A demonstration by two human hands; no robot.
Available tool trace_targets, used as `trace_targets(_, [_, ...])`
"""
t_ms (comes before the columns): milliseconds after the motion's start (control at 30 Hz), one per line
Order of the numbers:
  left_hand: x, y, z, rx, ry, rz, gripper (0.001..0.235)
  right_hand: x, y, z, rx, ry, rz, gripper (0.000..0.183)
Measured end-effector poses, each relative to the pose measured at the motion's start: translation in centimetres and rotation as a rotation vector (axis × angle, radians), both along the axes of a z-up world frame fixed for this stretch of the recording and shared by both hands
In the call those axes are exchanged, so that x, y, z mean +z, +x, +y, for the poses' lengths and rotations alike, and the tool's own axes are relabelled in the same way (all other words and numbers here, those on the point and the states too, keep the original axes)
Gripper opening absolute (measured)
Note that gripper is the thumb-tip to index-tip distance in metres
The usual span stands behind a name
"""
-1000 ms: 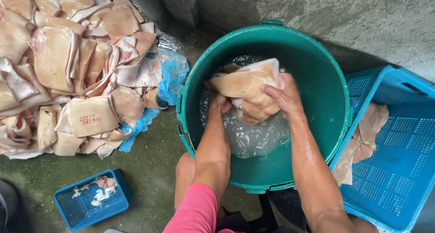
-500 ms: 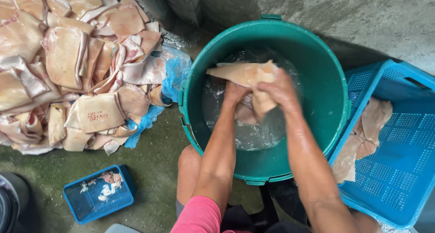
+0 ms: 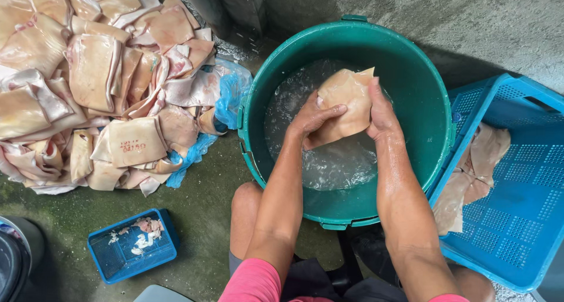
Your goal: The person washes large, flat pieces of raw meat by hand in a green bucket filled with water. They scrub the surface of each piece, rinse it, and then place it into a blue plastic basket. The process is repeated for multiple pieces taken from a pile on the floor.
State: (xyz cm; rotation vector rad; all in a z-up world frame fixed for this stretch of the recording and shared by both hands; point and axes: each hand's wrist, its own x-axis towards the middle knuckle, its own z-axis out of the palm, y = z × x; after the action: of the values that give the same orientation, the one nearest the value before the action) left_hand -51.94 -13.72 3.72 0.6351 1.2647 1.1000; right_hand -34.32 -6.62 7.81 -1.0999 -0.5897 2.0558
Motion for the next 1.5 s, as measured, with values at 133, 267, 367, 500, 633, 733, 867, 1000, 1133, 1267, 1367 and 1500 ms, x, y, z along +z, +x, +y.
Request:
trace_targets(133, [-3.5, -0.2, 1.0, -0.047, -0.061, -0.266, 0.078, -1.1, 0.5, 0.4, 0.037, -0.189, 0.123, 0.051])
trace_targets(267, [-5.8, -0.4, 1.0, 0.011, -0.268, -0.459, 0.074, -1.6, 0.4, 0.1, 0.175, -0.025, -0.098, 0.045])
trace_targets(367, [-4.7, 0.6, 1.8, -0.021, -0.337, -0.611, 0.073, -3.8, -0.1, -0.2, 0.023, 0.05, -0.148, 0.057])
trace_targets(500, [-2.8, 1.7, 1.8, 0.027, -0.3, -0.813, 0.081, -6.1, 0.4, 1.4, -0.069, 0.195, -0.311, 0.042])
trace_targets(633, [-4.6, -0.3, 2.2, 0.095, -0.329, -0.665, 0.069, -5.4, 1.2, 0.9, 0.228, 0.869, -0.948, 0.03])
trace_targets(733, [-8.4, -1.6, 0.6, 0.077, -0.387, -0.396, 0.067, -4.6, 0.1, -0.2, 0.441, 0.768, -1.273, 0.031])
trace_targets(867, [-14.1, -0.9, -0.4, 0.171, -0.307, -0.635, 0.063, -8.6, 0.5, -2.3, 0.448, 0.687, -0.806, 0.039])
trace_targets(1000, [-16.8, -0.5, -0.5, 0.134, -0.347, -0.79, 0.064, -15.0, 1.3, -1.9, 0.59, 0.646, -0.777, 0.043])
trace_targets(1133, [-17.3, 0.3, -1.6, 0.107, -0.3, -0.702, 0.066, -16.9, 1.0, -2.1, 0.754, 0.589, -1.249, 0.04])
trace_targets(1267, [-16.7, 0.8, -0.5, 0.159, -0.239, -0.85, 0.072, -20.1, 2.6, -3.7, 0.652, 0.348, -1.43, 0.038])
trace_targets(1367, [-14.9, -1.5, 1.5, 0.097, -0.352, -0.611, 0.067, -20.8, 5.3, -1.6, 0.59, 0.107, -1.325, 0.038])
trace_targets(1500, [-15.2, -2.1, 0.3, -0.041, -0.417, -0.537, 0.061, -15.8, 7.5, 1.5, 0.199, 0.138, -0.93, 0.039])
